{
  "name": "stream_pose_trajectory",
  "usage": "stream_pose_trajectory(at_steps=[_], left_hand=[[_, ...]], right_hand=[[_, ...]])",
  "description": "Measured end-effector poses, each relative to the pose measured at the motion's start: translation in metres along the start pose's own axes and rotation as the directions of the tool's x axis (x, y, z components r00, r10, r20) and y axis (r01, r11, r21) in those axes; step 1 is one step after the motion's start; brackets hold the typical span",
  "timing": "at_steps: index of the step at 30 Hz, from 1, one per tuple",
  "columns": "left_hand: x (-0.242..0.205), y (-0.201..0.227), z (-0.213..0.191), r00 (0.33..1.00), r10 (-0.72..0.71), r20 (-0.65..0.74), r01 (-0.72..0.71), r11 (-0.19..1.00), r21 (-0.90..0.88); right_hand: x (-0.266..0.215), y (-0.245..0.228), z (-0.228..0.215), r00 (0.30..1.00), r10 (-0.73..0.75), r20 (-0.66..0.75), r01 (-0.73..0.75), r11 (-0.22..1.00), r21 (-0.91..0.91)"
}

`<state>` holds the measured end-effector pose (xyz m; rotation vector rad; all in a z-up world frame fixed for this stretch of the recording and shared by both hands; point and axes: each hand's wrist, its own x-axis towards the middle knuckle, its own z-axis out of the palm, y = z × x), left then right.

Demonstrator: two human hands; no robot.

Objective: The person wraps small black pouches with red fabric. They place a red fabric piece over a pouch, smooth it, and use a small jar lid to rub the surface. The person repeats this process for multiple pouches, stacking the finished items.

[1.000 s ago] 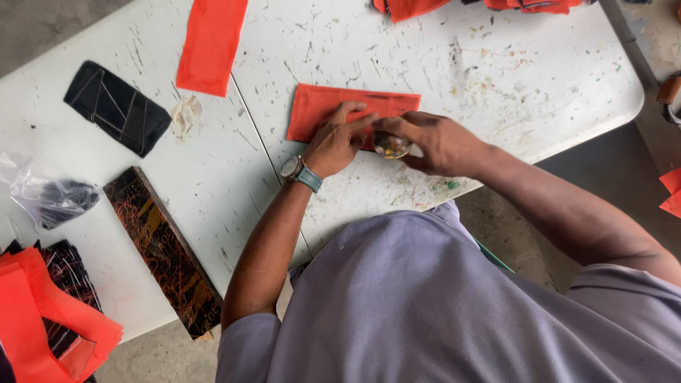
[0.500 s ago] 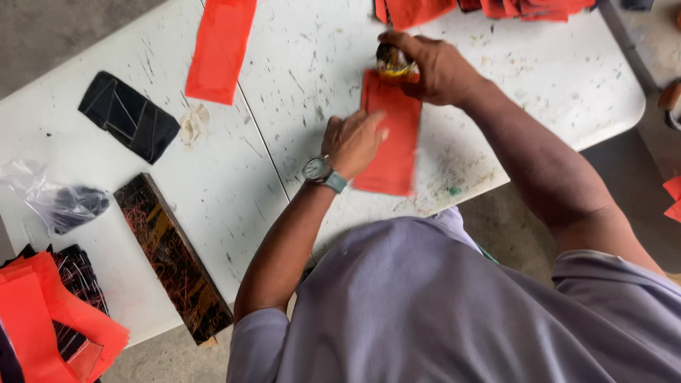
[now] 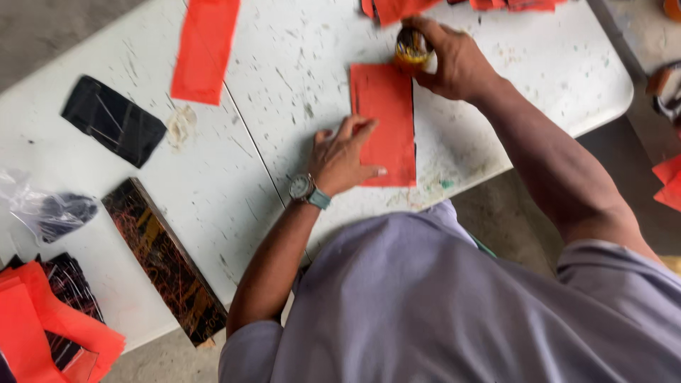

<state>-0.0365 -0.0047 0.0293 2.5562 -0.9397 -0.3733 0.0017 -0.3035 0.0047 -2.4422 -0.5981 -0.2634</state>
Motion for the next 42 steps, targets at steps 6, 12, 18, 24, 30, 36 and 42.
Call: stream_pose_trajectory(at_steps=[6, 12, 18, 24, 30, 36, 42], left_hand=[[0.004, -0.005, 0.002, 1.0, 0.007, -0.013, -0.007, 1.0, 0.006], [0.011, -0.006, 0.003, 1.0, -0.019, 0.002, 0.019, 1.0, 0.006], [0.021, -0.013, 0.011, 0.998, 0.01, -0.063, -0.009, 1.0, 0.019], [0.023, -0.014, 0.012, 0.999, -0.014, -0.045, 0.013, 1.0, -0.005], [0.031, -0.014, 0.011, 0.996, -0.023, -0.084, 0.024, 1.0, 0.013], [0.037, -0.014, 0.012, 0.99, -0.007, -0.14, 0.011, 1.0, 0.028], [0.035, -0.01, 0.013, 0.98, 0.017, -0.196, -0.005, 0.998, 0.059]], right_hand=[[-0.014, -0.016, 0.003, 0.999, -0.038, 0.013, 0.039, 0.997, -0.06], [0.006, -0.048, -0.012, 0.991, 0.03, 0.128, -0.021, 0.997, -0.07], [-0.007, -0.068, -0.027, 0.999, -0.001, 0.054, 0.003, 0.999, -0.036], [-0.019, -0.071, -0.027, 0.994, 0.076, 0.084, -0.071, 0.995, -0.068], [-0.004, -0.073, -0.02, 0.992, -0.018, 0.126, 0.022, 0.999, -0.027], [-0.021, -0.077, -0.029, 0.993, 0.009, 0.116, -0.007, 1.0, -0.019], [-0.041, -0.084, -0.018, 0.993, 0.05, 0.103, -0.052, 0.999, 0.015]])
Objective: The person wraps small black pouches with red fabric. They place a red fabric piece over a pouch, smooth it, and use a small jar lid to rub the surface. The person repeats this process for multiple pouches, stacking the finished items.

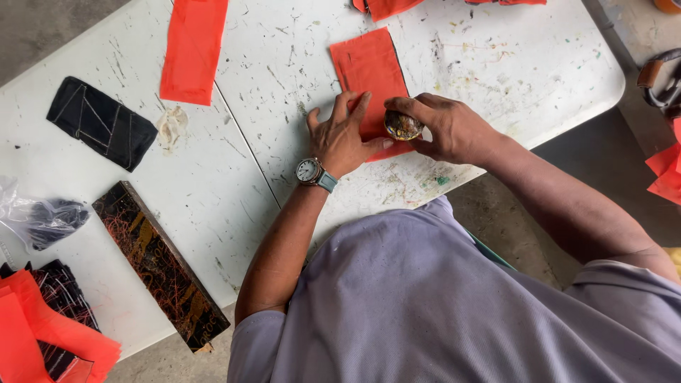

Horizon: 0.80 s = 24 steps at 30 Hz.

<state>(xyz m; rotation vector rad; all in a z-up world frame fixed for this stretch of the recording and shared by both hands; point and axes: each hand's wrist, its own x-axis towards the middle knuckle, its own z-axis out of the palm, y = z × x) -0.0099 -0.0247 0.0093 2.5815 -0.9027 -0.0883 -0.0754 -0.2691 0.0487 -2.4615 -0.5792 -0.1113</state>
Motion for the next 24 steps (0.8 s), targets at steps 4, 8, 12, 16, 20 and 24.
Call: stream_pose_trajectory(at_steps=[4, 8, 12, 16, 20, 24], left_hand=[[0.001, 0.003, 0.001, 0.998, -0.056, 0.041, 0.055, 0.998, 0.037], [0.002, 0.007, 0.001, 0.997, -0.07, 0.023, 0.07, 0.998, -0.004], [0.0, 0.011, -0.004, 0.991, -0.012, -0.137, 0.018, 0.999, 0.041], [-0.012, 0.013, 0.0, 0.981, -0.179, 0.071, 0.162, 0.967, 0.198], [-0.027, 0.002, 0.003, 0.996, -0.039, -0.077, 0.047, 0.993, 0.105], [-0.019, -0.011, 0.009, 0.98, 0.04, -0.195, -0.06, 0.993, -0.102]], right_hand=[[-0.013, -0.003, 0.0, 0.994, 0.105, -0.01, -0.105, 0.994, -0.02], [-0.041, -0.007, 0.0, 0.992, 0.121, -0.024, -0.12, 0.992, 0.044], [-0.046, -0.006, 0.006, 0.976, 0.206, -0.073, -0.205, 0.978, 0.027], [-0.021, 0.002, -0.008, 0.981, 0.165, -0.104, -0.167, 0.986, -0.018], [0.001, -0.019, -0.016, 0.976, 0.18, -0.125, -0.188, 0.981, -0.057], [-0.006, -0.042, 0.011, 1.0, 0.008, -0.017, -0.007, 0.998, 0.058]])
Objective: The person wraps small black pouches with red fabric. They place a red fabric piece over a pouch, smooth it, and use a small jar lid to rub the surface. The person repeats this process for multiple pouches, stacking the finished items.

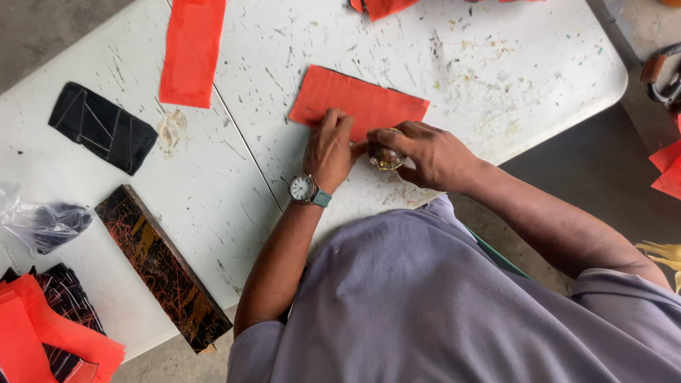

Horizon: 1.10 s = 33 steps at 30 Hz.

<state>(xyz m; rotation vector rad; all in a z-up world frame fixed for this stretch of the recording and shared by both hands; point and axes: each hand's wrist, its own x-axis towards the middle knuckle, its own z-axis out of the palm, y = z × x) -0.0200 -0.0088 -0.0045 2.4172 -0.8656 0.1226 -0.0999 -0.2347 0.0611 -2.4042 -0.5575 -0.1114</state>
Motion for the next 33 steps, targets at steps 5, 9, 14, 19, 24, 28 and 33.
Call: stream_pose_trajectory(at_steps=[5, 9, 14, 19, 24, 28, 33], left_hand=[[-0.001, -0.008, 0.004, 0.991, -0.066, 0.12, 0.068, 0.998, -0.018], [0.008, -0.008, -0.016, 0.988, 0.044, 0.147, -0.041, 0.999, -0.028], [0.008, -0.019, -0.029, 0.887, 0.124, 0.446, -0.13, 0.991, -0.018], [0.002, -0.026, -0.014, 0.899, 0.366, 0.239, -0.403, 0.907, 0.126], [0.012, -0.021, -0.028, 0.883, 0.421, -0.208, -0.414, 0.907, 0.08], [0.023, -0.007, -0.075, 0.946, -0.092, -0.311, -0.045, 0.912, -0.407], [0.029, 0.013, -0.111, 0.973, -0.152, -0.175, -0.027, 0.675, -0.737]], right_hand=[[0.002, 0.061, -0.009, 0.979, 0.129, -0.16, -0.138, 0.989, -0.051], [-0.012, 0.101, -0.043, 0.948, 0.155, -0.279, -0.213, 0.958, -0.192], [-0.057, 0.122, -0.066, 0.882, 0.253, -0.397, -0.323, 0.939, -0.119], [-0.069, 0.135, -0.066, 0.863, 0.252, -0.439, -0.385, 0.89, -0.246], [-0.066, 0.116, -0.068, 0.876, 0.234, -0.421, -0.359, 0.9, -0.246], [-0.078, 0.097, -0.079, 0.826, -0.086, -0.558, -0.248, 0.832, -0.496], [-0.08, 0.088, -0.084, 0.748, -0.019, -0.663, -0.259, 0.912, -0.319]])
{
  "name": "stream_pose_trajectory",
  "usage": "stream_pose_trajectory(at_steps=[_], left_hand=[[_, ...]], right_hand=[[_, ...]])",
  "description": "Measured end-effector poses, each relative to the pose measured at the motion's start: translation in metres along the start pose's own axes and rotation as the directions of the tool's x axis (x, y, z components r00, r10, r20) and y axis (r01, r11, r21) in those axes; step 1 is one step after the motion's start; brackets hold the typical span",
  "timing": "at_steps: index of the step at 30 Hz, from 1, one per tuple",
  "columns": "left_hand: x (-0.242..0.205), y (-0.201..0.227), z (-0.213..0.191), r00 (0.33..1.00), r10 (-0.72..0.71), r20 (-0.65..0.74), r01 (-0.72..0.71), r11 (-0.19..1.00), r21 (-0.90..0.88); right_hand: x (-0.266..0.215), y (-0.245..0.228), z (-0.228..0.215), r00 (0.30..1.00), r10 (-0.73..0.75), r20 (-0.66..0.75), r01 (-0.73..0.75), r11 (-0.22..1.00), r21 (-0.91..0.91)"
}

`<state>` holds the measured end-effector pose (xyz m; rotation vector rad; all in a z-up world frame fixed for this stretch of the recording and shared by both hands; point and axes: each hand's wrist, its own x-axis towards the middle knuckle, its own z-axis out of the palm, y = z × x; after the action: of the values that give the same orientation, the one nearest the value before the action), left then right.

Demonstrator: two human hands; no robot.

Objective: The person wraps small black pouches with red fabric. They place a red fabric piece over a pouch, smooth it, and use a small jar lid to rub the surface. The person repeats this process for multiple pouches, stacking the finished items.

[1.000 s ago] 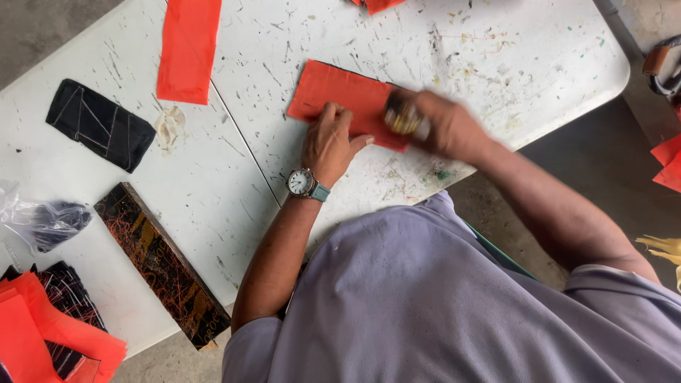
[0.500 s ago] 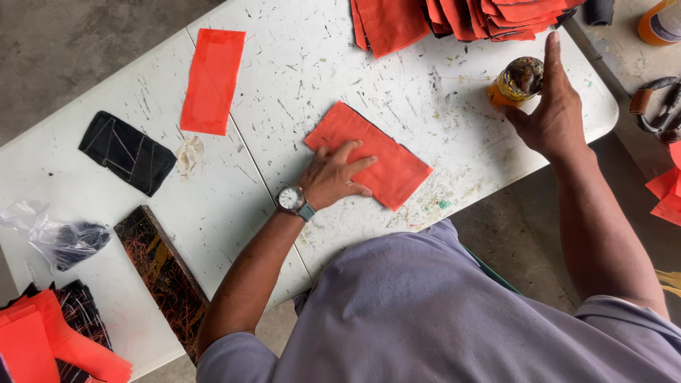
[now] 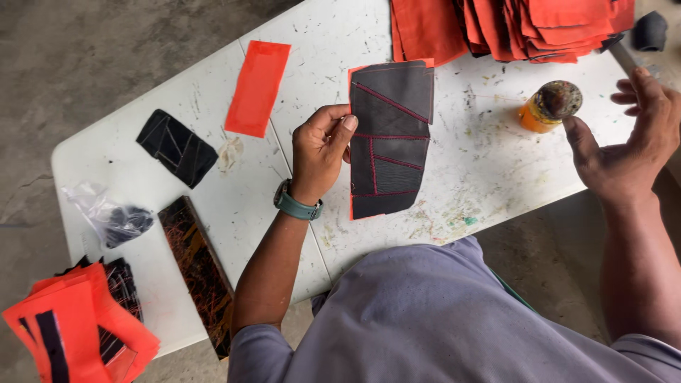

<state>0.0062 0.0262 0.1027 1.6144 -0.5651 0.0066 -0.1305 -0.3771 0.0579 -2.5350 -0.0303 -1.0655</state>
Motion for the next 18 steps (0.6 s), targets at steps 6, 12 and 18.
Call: stream_pose_trajectory(at_steps=[6, 12, 18], left_hand=[[-0.004, 0.006, -0.002, 0.997, -0.051, 0.053, 0.053, 0.998, -0.036], [-0.017, 0.016, -0.018, 0.962, 0.178, 0.206, -0.241, 0.909, 0.341], [-0.029, 0.012, -0.075, 0.913, 0.334, -0.232, -0.209, 0.874, 0.438]], right_hand=[[0.043, -0.072, 0.017, 0.992, -0.004, 0.125, -0.045, 0.921, 0.388], [0.101, -0.161, 0.045, 0.445, -0.093, 0.891, -0.351, 0.897, 0.268], [0.125, -0.184, 0.086, 0.958, -0.093, 0.27, -0.219, 0.365, 0.905]])
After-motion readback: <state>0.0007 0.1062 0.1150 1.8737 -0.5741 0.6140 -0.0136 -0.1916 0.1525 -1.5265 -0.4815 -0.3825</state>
